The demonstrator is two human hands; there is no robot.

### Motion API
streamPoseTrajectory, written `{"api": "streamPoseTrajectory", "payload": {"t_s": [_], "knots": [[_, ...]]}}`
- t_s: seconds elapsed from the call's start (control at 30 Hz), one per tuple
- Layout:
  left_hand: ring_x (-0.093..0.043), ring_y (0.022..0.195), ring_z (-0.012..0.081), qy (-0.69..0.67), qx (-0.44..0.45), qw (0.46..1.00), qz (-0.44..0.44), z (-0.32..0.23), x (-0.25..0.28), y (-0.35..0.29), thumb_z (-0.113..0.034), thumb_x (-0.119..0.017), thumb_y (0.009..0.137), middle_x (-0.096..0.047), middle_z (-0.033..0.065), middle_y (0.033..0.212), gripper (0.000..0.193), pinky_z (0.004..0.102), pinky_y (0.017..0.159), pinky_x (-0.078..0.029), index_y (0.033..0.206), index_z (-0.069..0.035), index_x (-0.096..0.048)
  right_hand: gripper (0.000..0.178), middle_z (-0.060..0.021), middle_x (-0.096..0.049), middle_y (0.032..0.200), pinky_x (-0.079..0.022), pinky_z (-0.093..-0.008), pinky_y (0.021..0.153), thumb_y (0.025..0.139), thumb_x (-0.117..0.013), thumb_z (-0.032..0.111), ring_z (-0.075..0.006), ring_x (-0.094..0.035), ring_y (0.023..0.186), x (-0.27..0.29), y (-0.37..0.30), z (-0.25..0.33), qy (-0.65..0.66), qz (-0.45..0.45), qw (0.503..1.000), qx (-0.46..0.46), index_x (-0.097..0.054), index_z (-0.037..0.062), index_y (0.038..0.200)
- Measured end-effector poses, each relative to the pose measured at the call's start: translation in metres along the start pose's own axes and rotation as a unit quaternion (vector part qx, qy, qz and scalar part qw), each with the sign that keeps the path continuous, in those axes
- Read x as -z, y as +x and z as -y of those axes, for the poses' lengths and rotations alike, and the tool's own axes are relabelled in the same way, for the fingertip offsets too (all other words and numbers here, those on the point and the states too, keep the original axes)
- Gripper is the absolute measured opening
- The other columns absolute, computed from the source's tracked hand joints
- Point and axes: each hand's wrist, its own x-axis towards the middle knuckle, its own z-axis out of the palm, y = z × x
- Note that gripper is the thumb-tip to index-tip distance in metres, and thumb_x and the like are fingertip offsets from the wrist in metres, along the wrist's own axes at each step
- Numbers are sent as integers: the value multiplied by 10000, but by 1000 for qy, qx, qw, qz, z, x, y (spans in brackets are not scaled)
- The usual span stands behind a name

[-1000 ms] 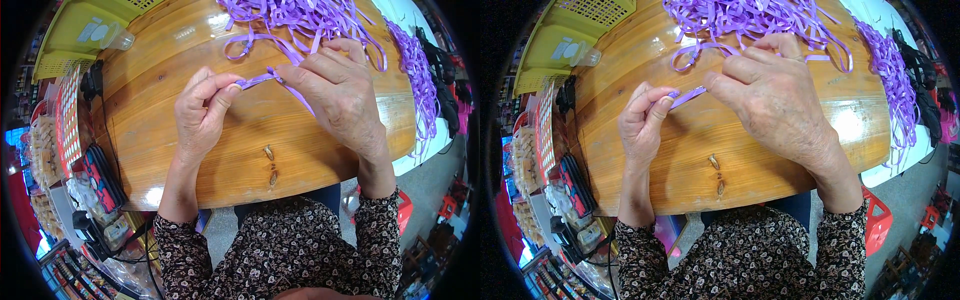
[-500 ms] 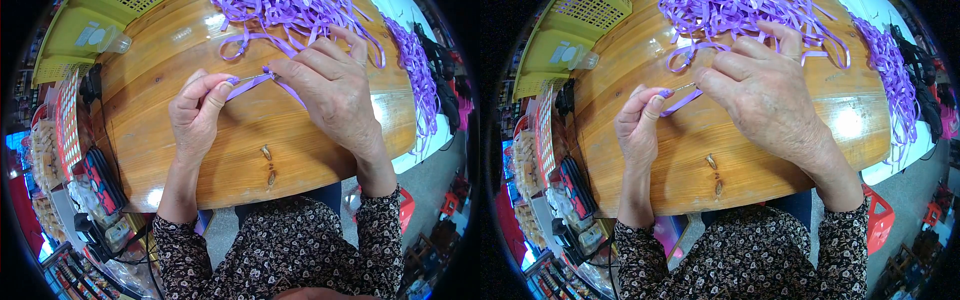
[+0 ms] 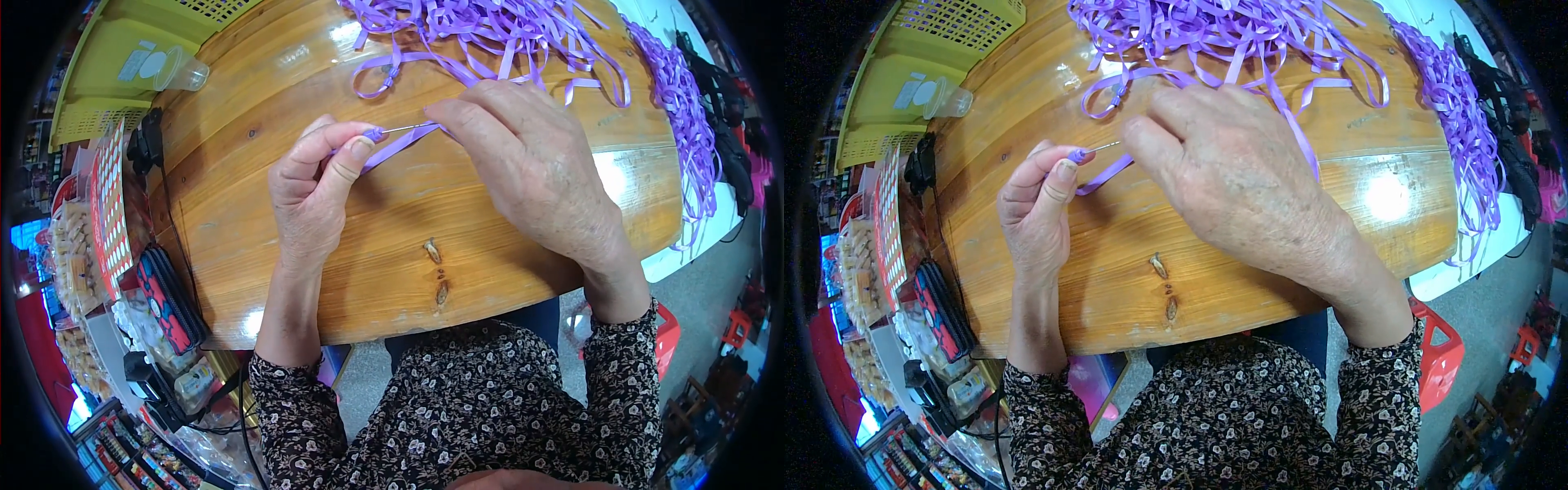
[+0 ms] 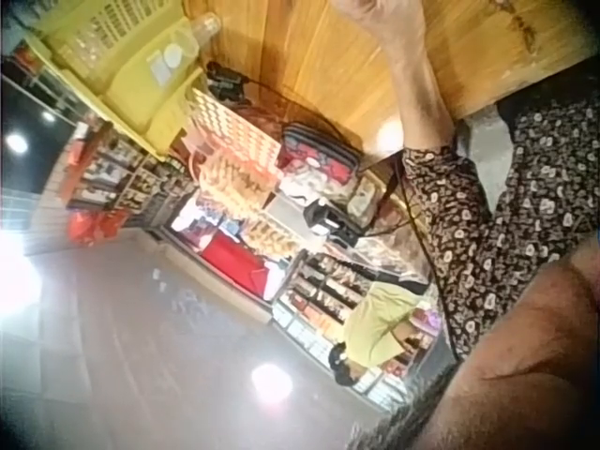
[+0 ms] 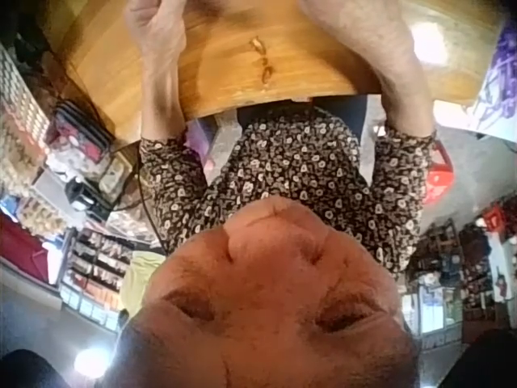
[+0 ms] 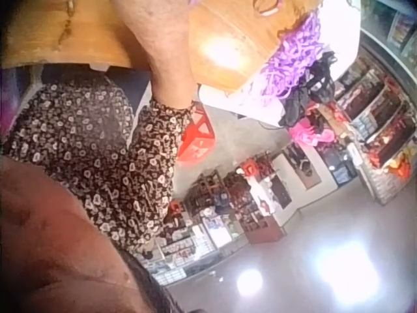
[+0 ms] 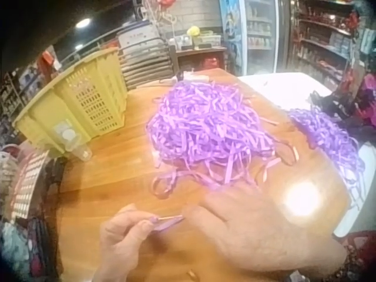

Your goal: The person ties knots in purple ribbons by hand and then uses a metal hook to pull the ribbons through one another to create a chain.

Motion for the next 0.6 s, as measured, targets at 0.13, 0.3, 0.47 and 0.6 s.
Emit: {"api": "streamPoseTrajectory", "payload": {"t_s": [0.13,0.3,0.47,0.6], "knots": [[-456,688,55,-68,35,997,-5,-5,-1,-1,-28,-596,864,-525,-21,754,100,184,614,-371,928,4,-667,237,-76,-582,807,-461,-325,601,708,-631,18,-224,-583,727,0,1,-2,35,-37,998,31,-645,57,941],[-486,722,61,-110,53,992,-21,-7,-2,-1,-40,-595,867,-566,-4,789,104,189,648,-385,928,2,-668,249,-68,-584,779,-456,-309,564,699,-651,5,-211,-579,673,0,2,-5,47,-80,995,27,-654,61,942],[-492,743,67,-113,46,992,-10,-7,-2,-1,-38,-588,869,-595,13,825,108,195,660,-384,931,3,-666,246,-66,-582,771,-449,-306,549,701,-649,3,-207,-574,661,-1,2,-6,55,-87,994,33,-658,60,941],[-487,739,68,-102,35,994,1,-7,-1,0,-27,-586,866,-586,10,815,107,196,660,-381,930,1,-667,237,-67,-571,753,-448,-307,547,705,-642,1,-207,-571,659,-2,3,-5,59,-82,994,31,-660,55,935]]}}
